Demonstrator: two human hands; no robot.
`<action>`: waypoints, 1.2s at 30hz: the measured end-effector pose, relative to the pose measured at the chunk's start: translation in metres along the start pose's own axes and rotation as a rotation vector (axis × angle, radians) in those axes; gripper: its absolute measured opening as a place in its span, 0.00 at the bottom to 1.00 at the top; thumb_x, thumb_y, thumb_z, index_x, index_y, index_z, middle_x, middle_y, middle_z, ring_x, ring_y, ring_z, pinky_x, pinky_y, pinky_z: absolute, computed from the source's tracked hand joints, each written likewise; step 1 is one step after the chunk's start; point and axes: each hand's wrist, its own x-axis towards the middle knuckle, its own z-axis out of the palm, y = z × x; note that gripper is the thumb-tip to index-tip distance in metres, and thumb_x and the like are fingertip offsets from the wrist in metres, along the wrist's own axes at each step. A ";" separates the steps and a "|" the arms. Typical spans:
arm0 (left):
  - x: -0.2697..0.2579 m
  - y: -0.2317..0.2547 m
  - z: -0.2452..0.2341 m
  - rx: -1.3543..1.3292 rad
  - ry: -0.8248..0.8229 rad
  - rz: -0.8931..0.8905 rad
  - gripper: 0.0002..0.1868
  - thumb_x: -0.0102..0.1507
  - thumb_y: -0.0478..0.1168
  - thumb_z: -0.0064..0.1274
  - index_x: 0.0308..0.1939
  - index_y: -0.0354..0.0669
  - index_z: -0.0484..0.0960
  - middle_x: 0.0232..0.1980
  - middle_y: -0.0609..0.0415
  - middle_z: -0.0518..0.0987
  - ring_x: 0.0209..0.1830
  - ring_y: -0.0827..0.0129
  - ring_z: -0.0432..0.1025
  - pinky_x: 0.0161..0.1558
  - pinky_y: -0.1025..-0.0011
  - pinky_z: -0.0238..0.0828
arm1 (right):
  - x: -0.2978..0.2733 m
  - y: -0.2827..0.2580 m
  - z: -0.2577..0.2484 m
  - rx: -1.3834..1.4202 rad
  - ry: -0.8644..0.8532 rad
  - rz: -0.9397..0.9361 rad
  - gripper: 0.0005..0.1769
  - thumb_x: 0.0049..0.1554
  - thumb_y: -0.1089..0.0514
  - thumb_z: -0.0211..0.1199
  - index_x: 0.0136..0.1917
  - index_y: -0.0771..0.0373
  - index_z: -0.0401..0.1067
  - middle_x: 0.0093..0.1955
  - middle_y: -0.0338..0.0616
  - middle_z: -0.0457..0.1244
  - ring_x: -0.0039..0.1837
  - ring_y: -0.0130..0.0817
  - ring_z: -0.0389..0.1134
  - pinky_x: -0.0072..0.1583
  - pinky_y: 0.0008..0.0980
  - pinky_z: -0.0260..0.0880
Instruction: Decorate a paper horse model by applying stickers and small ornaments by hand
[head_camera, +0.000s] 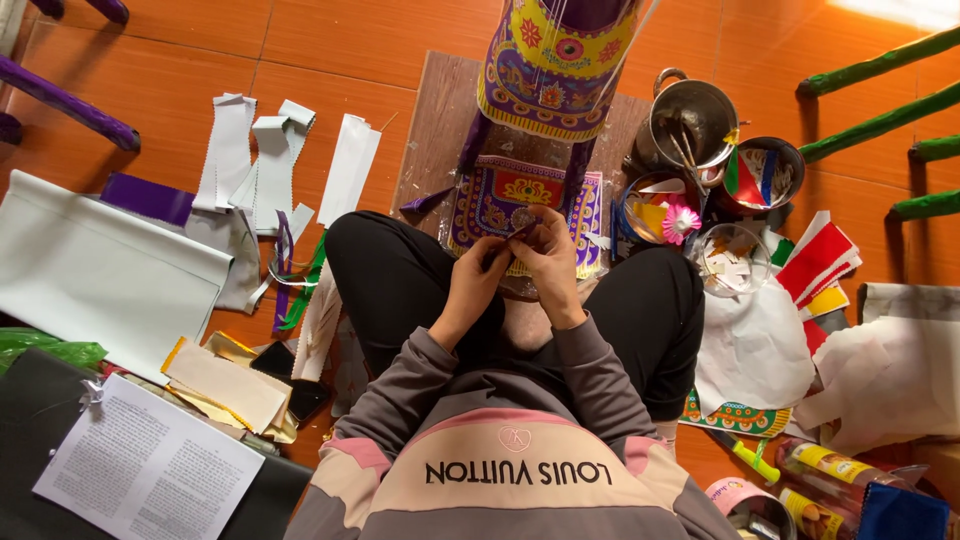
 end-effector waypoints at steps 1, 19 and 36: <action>0.000 0.003 0.000 0.026 0.001 0.014 0.12 0.66 0.40 0.50 0.50 0.39 0.79 0.45 0.40 0.81 0.49 0.50 0.75 0.49 0.56 0.73 | -0.002 -0.007 0.003 0.001 0.005 0.012 0.33 0.48 0.72 0.66 0.65 0.61 0.62 0.37 0.42 0.64 0.43 0.27 0.66 0.48 0.24 0.65; 0.010 -0.014 0.003 0.209 0.031 0.029 0.14 0.63 0.40 0.51 0.49 0.36 0.81 0.45 0.38 0.82 0.49 0.42 0.75 0.49 0.51 0.74 | 0.005 0.005 -0.009 -0.149 -0.057 0.053 0.35 0.45 0.72 0.65 0.66 0.58 0.64 0.37 0.47 0.66 0.42 0.34 0.67 0.48 0.31 0.68; 0.002 -0.030 -0.001 0.247 -0.042 0.015 0.11 0.65 0.41 0.51 0.46 0.40 0.82 0.42 0.43 0.83 0.43 0.46 0.77 0.43 0.57 0.74 | 0.008 0.035 -0.030 -0.138 -0.100 0.130 0.32 0.42 0.75 0.68 0.60 0.60 0.71 0.38 0.51 0.68 0.42 0.34 0.69 0.47 0.31 0.71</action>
